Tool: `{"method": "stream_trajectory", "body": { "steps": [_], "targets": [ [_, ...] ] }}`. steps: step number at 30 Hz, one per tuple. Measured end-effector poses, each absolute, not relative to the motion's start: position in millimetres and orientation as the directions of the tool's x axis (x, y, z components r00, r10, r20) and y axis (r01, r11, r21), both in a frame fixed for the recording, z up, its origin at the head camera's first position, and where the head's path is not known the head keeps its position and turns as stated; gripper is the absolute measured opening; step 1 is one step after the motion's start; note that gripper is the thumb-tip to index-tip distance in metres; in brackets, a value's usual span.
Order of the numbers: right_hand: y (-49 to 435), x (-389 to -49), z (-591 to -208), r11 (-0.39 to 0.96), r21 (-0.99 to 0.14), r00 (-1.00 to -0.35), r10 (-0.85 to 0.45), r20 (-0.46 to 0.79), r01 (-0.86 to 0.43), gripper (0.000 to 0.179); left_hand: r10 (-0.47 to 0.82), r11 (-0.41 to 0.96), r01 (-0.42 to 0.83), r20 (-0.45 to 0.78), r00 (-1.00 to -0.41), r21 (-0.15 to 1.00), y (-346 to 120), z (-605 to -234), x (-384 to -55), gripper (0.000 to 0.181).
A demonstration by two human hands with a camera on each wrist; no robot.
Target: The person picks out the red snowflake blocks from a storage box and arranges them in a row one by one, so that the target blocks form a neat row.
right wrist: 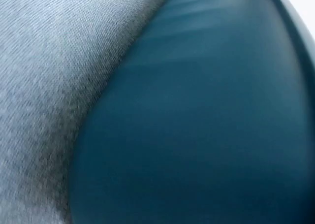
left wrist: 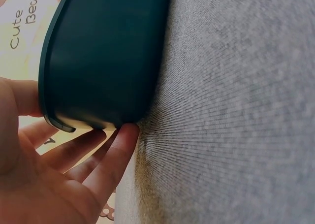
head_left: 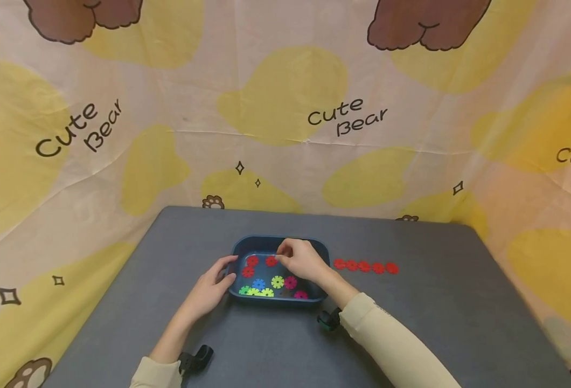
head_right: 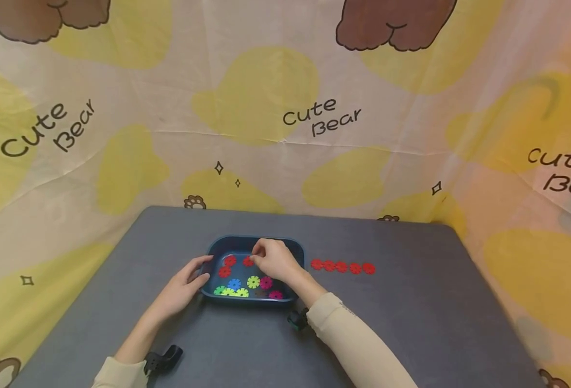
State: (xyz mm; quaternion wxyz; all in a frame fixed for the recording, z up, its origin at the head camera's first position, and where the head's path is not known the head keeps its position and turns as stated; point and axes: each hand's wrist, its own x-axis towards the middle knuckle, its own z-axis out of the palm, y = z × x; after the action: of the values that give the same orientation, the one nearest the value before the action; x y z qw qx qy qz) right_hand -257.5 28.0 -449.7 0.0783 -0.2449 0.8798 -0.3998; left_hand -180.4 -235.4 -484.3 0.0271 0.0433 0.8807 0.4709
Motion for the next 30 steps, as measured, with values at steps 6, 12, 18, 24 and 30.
{"method": "stream_trajectory", "body": {
  "steps": [6,12,18,24,30],
  "targets": [
    [18,-262,-455,0.603,-0.707,-0.852,-0.524,0.000,-0.370,0.016,0.096,0.551,0.051,-0.003,-0.995,0.833,-233,-483,-181,0.047],
    [10,-268,-463,0.633,-0.676,-0.844,-0.535,-0.028,-0.379,0.023,0.095,0.543,0.042,-0.011,-0.995,0.839,-233,-482,-180,0.047],
    [3,-271,-467,0.646,-0.655,-0.849,-0.529,-0.012,-0.393,0.025,0.089,0.543,0.043,-0.006,-0.996,0.839,-234,-481,-179,0.047],
    [1,-272,-470,0.657,-0.645,-0.858,-0.513,-0.005,-0.390,0.025,0.094,0.543,0.048,-0.004,-0.996,0.839,-232,-481,-179,0.047],
    [1,-275,-475,0.658,-0.629,-0.849,-0.529,0.007,-0.415,0.025,0.089,0.539,0.040,-0.010,-0.996,0.841,-232,-479,-179,0.047]
  ]
}}
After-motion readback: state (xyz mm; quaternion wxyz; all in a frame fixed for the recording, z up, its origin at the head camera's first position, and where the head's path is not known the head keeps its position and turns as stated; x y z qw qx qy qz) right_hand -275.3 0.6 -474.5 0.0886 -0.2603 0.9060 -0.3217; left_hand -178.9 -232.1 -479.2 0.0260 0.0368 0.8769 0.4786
